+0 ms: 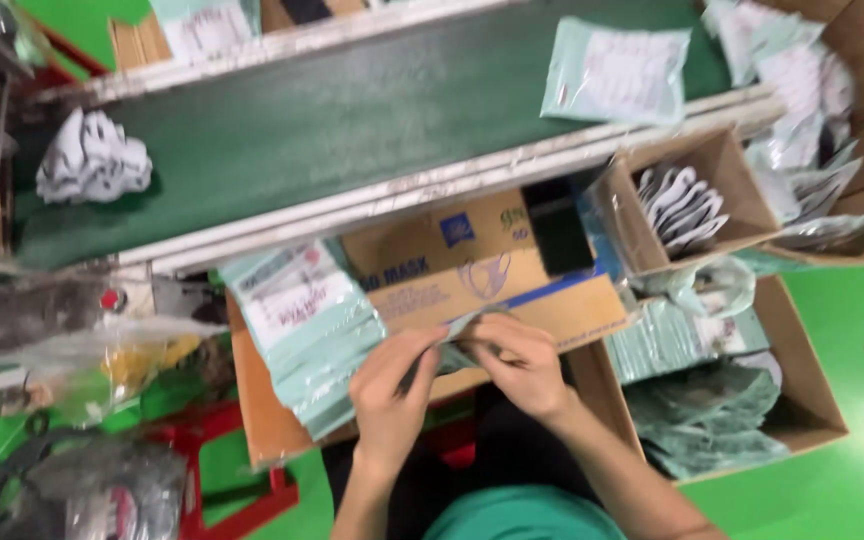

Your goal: Packing several face masks into plastic bags and placing them on a conveyor belt.

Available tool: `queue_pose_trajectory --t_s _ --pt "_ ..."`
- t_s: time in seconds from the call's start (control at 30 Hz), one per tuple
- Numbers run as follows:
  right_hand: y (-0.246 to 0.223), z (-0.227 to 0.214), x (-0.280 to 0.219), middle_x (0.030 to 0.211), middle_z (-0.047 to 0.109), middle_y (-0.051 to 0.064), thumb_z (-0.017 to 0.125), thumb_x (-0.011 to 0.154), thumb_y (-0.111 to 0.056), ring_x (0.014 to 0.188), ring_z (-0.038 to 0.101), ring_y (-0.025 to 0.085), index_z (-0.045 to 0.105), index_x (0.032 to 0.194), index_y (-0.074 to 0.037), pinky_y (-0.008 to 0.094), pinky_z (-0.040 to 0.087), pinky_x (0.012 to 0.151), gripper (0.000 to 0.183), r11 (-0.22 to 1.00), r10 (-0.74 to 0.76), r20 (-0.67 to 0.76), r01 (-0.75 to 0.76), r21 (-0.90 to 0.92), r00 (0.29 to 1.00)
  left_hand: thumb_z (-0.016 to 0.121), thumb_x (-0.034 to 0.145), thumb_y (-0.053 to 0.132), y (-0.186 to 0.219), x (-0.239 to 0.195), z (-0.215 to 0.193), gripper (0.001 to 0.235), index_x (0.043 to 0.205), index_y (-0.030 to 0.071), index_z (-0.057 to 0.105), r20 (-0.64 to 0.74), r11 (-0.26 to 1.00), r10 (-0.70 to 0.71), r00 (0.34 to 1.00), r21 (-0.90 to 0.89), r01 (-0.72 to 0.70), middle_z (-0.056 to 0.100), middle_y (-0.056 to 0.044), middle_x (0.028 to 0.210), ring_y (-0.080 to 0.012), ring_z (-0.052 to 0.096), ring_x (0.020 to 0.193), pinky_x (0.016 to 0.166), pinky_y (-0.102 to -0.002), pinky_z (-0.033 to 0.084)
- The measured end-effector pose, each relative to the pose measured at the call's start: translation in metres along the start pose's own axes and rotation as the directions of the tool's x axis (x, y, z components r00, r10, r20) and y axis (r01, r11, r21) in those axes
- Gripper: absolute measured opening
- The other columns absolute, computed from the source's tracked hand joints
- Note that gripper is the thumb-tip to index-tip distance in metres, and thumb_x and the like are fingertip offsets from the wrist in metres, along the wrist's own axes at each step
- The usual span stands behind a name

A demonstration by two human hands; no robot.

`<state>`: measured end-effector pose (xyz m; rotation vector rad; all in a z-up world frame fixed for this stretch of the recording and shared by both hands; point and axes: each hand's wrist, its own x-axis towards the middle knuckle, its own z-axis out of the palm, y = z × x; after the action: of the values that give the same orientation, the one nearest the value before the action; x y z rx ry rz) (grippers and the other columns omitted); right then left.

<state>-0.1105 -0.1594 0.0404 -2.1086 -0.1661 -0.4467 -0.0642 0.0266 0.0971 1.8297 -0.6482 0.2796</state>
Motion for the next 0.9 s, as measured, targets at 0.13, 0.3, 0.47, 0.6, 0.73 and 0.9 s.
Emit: queue_pose_trajectory --t_s 0.13,0.3,0.47,0.6,0.73,0.9 --pt "-0.033 -0.019 0.025 0.114 0.068 0.019 0.069 0.078 0.009 0.111 0.064 0.032 0.062 0.115 0.003 0.044 0.049 0.098 0.038 0.982 -0.163 -0.408 0.109 -0.153 0.898 0.07 0.095 0.002 -0.036 -0.036 0.009 0.016 0.109 0.001 0.077 -0.226 0.938 -0.308 0.924 -0.236 0.255 0.074 -0.009 0.09 -0.0148 0.069 0.079 0.073 -0.028 0.055" --pt "0.018 -0.011 0.009 0.096 0.068 0.001 0.064 0.095 0.004 0.088 0.063 0.009 0.067 0.106 -0.001 0.024 0.052 0.081 0.012 0.737 0.428 -0.171 -0.233 0.635 0.887 0.069 0.09 0.003 -0.009 -0.017 -0.003 0.012 0.101 -0.001 0.073 -0.144 0.894 -0.401 0.905 -0.276 0.352 0.072 -0.005 0.083 -0.0082 0.063 0.069 0.06 -0.025 0.05" --pt "0.021 -0.009 0.007 0.095 0.067 0.003 0.063 0.099 0.006 0.085 0.06 0.008 0.064 0.097 -0.001 0.023 0.049 0.078 0.007 0.521 0.436 -0.049 -0.207 0.828 0.899 0.07 0.088 0.004 -0.019 -0.026 0.002 0.008 0.091 -0.003 0.068 -0.189 0.97 -0.242 0.952 -0.048 0.237 0.066 -0.01 0.078 -0.0171 0.06 0.068 0.064 -0.031 0.051" --pt "0.01 -0.002 0.007 0.093 0.064 0.002 0.061 0.098 0.001 0.084 0.059 0.007 0.065 0.101 -0.004 0.022 0.047 0.079 0.008 0.492 0.508 -0.04 -0.251 0.834 0.86 0.071 0.089 0.007 -0.01 -0.02 0.008 0.012 0.088 -0.004 0.067 -0.156 0.949 -0.304 0.94 -0.132 0.285 0.065 -0.012 0.077 -0.0236 0.06 0.067 0.065 -0.034 0.052" --pt "0.03 0.002 -0.004 0.096 0.061 0.002 0.065 0.1 0.003 0.088 0.057 0.008 0.063 0.096 -0.002 0.023 0.045 0.08 0.007 0.479 0.385 0.106 -0.296 0.827 0.917 0.071 0.09 0.008 -0.012 -0.019 0.006 0.01 0.088 -0.002 0.07 -0.129 0.958 -0.26 0.957 -0.156 0.239 0.069 -0.011 0.081 -0.0223 0.066 0.073 0.068 -0.034 0.053" --pt "0.02 0.005 0.007 0.1 0.066 0.006 0.065 0.09 -0.001 0.095 0.063 0.013 0.065 0.093 -0.003 0.027 0.05 0.084 0.004 0.375 0.274 0.298 -0.387 0.842 0.914 0.074 0.086 0.012 -0.017 -0.014 0.007 0.014 0.091 -0.001 0.074 0.01 0.881 -0.406 0.914 -0.263 0.394 0.074 -0.01 0.086 -0.0236 0.072 0.076 0.07 -0.033 0.056"
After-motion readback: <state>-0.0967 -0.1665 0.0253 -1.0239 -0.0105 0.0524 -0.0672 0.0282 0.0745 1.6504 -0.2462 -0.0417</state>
